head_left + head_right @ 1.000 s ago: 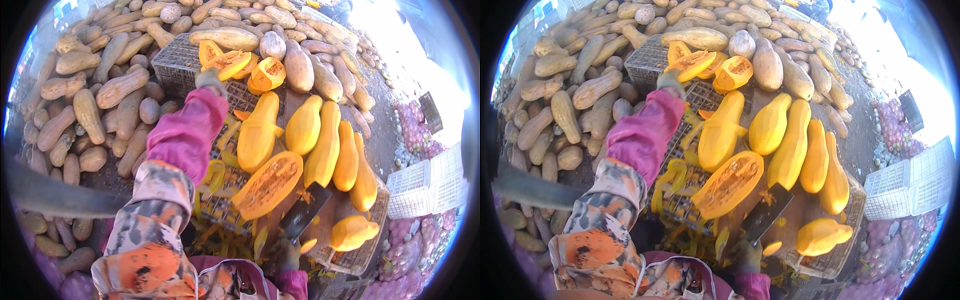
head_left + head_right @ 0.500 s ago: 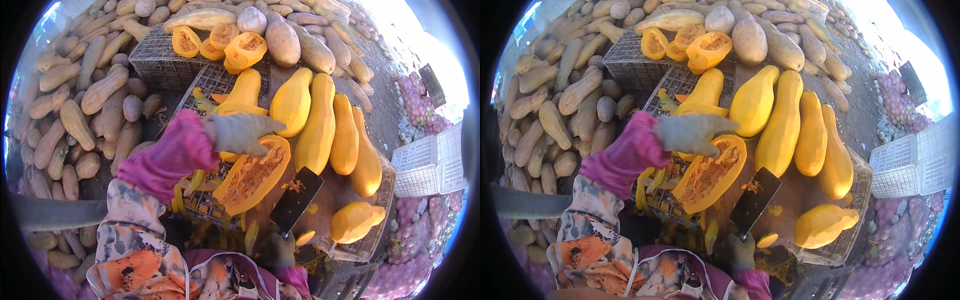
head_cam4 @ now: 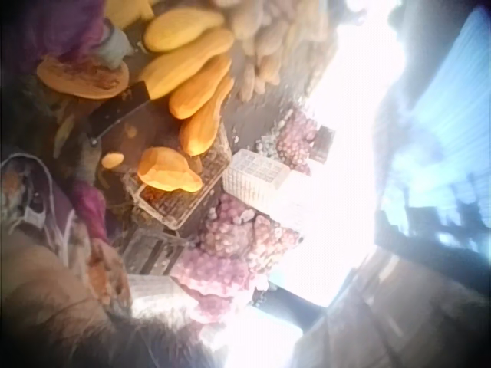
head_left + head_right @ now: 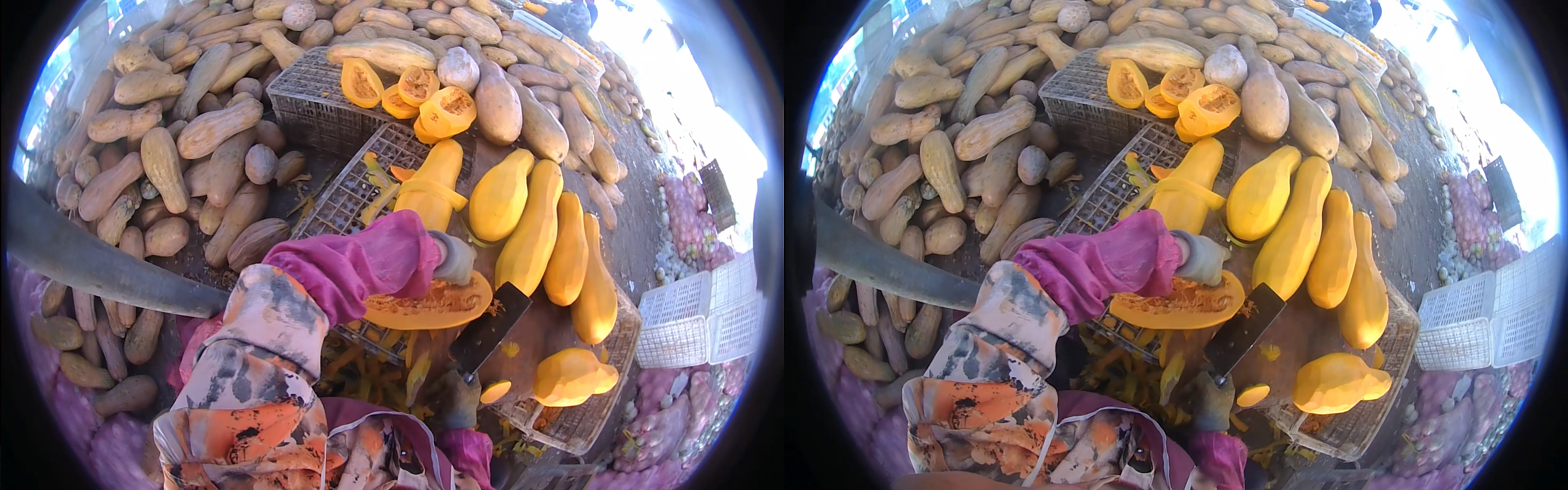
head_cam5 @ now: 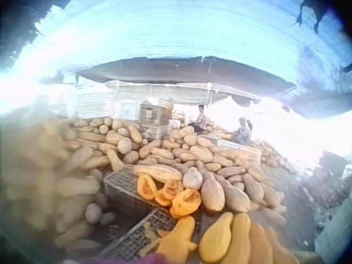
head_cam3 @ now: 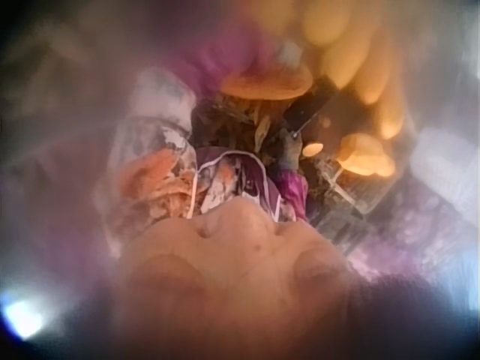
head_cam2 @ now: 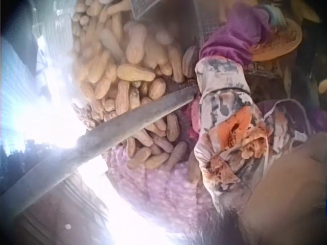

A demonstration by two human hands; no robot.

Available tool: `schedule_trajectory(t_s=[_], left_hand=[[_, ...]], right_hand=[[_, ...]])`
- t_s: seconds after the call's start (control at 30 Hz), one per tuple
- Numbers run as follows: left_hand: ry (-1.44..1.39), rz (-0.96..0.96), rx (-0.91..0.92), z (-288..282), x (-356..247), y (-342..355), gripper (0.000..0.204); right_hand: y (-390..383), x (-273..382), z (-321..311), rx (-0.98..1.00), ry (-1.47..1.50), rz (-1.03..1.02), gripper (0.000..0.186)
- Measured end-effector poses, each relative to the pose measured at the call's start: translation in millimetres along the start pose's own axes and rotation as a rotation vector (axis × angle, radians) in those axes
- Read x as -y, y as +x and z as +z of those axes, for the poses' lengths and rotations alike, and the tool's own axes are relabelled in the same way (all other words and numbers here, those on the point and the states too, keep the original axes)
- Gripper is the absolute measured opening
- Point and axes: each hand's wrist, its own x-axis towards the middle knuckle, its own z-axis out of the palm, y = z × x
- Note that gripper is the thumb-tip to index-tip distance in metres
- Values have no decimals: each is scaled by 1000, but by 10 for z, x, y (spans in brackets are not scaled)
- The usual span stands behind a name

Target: The person sits on the ground and uses a knife to peel and slice yellow papayas on a wooden board. They place the sliced pieces into a white basket and continue processing multiple papayas in a repetitive manner.

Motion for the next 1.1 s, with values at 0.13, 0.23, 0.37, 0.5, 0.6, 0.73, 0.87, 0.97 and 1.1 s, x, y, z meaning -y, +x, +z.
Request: schedule_trajectory(t_s=[0.13,0.23,0.37,0.5,0.6,0.73,0.87,0.97,1.1], left_hand=[[-409,-185,4,176,91,-569,58],[-275,-245,343,313,213,-941,70],[-521,-286,240,596,395,-1281,69],[-679,-274,75,878,467,-1335,62],[-918,-186,-52,1031,501,-1371,58],[-1812,172,-196,1107,633,-1477,58],[-803,224,-987,877,1181,-1535,43],[-1455,-74,-1311,547,1845,-1355,39],[-239,-875,-596,-102,3161,-1056,33]], right_hand=[[-54,53,-25,70,-29,-74,28],[-53,27,-41,103,16,-98,28],[69,-135,-96,75,49,-134,28],[203,-274,-155,116,-347,-490,20],[158,-203,-113,96,-335,-484,13],[-76,110,79,-16,-83,-135,9],[-217,272,149,-57,-24,38,8],[-56,63,-31,-1,-27,-23,10],[324,-452,-457,368,989,385,13]])
